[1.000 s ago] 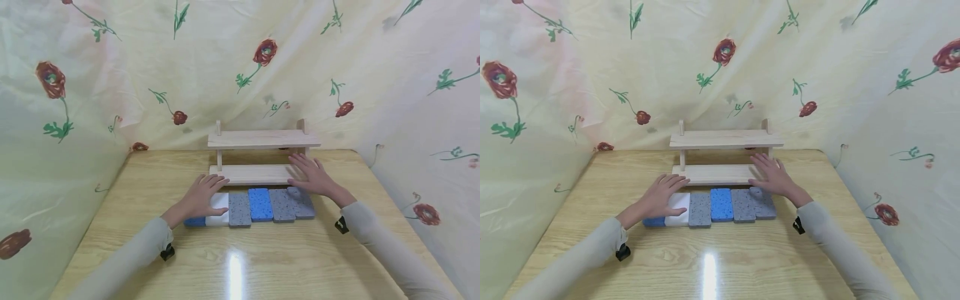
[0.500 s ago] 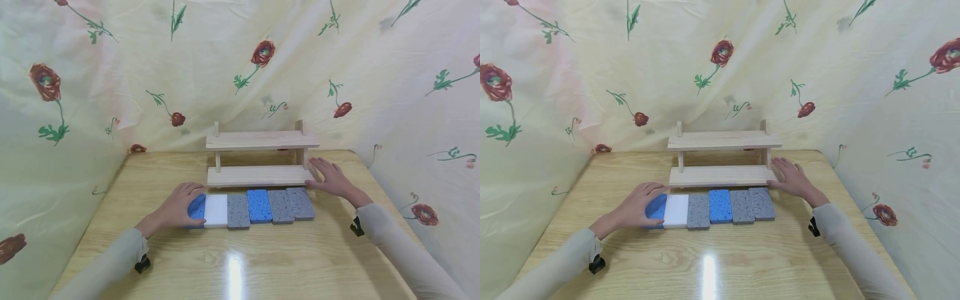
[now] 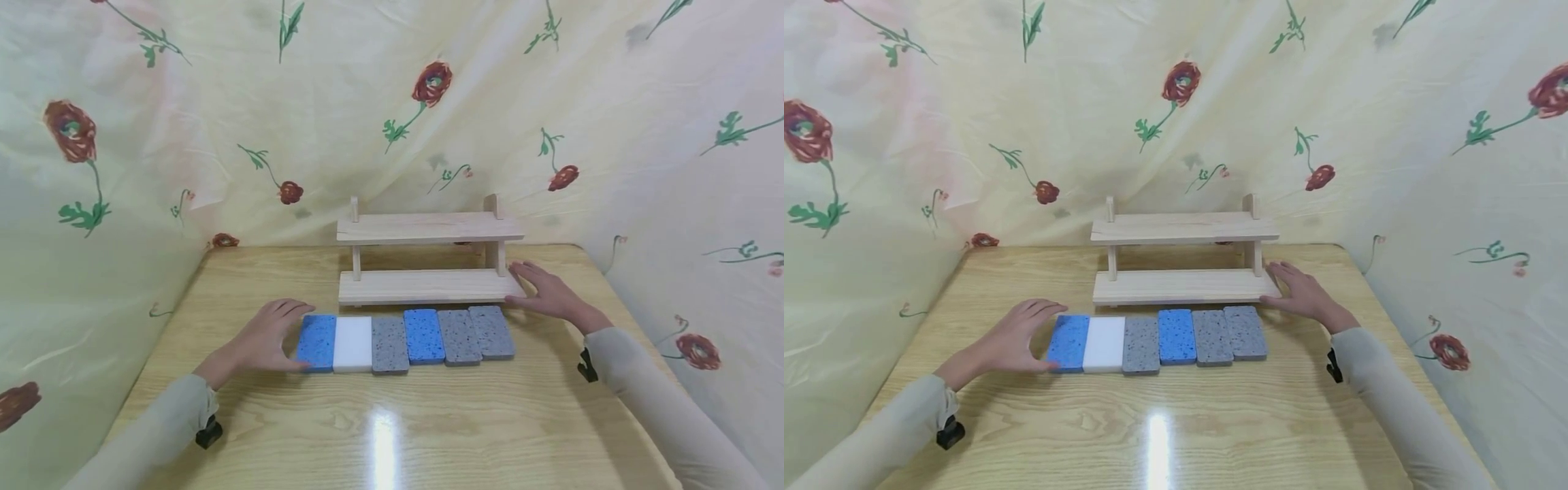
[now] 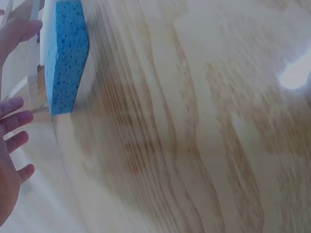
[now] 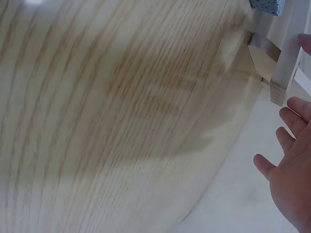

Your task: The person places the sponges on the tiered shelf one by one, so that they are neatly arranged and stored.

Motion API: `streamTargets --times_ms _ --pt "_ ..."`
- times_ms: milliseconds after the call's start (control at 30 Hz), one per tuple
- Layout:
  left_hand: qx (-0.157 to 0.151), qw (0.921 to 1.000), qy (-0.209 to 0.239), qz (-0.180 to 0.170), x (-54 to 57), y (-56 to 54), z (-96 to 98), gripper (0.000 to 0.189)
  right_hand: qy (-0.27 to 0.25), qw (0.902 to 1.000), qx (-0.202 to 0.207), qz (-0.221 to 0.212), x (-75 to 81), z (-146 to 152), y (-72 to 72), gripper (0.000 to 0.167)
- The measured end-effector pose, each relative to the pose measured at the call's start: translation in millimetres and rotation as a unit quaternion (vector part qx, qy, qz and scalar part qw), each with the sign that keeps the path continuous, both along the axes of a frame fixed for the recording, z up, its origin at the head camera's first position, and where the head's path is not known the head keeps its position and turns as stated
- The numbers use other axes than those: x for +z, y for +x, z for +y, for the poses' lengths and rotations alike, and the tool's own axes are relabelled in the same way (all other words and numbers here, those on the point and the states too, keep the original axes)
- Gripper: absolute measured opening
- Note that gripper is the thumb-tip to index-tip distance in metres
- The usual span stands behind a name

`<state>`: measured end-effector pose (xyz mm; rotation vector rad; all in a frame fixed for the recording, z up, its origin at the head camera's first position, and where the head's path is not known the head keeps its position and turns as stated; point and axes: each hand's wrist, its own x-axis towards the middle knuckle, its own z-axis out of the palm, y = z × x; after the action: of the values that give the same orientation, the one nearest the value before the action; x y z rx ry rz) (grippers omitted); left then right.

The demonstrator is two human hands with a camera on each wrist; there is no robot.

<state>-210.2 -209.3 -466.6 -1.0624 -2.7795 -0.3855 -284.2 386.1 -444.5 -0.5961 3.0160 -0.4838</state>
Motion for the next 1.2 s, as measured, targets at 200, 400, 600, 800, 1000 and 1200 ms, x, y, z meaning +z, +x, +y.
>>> streamTargets --times_ms 200,400,600,800,1000,1200 --pt "0.005 0.9999 -0.004 -0.011 1.7 -2.2 -7.7 0.097 0.001 0.9999 0.001 -0.015 1.9 1 -3.8 0.083" --pt "0.014 0.9994 -0.014 -0.029 2.4 -5.5 -9.1 0.095 0.002 0.9997 -0.001 -0.026 4.6 3 -6.4 0.084" --pt "0.023 0.9981 -0.019 -0.054 2.4 -8.3 -10.0 0.100 0.000 0.9996 -0.003 -0.027 5.9 4 -6.8 0.083" --pt "0.017 0.9973 -0.014 -0.070 0.5 -10.9 -11.6 0.105 -0.003 0.9994 -0.006 -0.035 6.4 3 -7.8 0.083" --pt "0.009 0.9964 -0.013 -0.083 -3.8 -11.1 -12.1 0.114 -0.006 0.9993 -0.007 -0.037 5.6 2 -8.9 0.083" --pt "0.026 0.9932 -0.004 -0.113 -7.5 -11.4 -13.2 0.119 -0.006 0.9994 -0.004 -0.034 4.7 1 -8.3 0.082"
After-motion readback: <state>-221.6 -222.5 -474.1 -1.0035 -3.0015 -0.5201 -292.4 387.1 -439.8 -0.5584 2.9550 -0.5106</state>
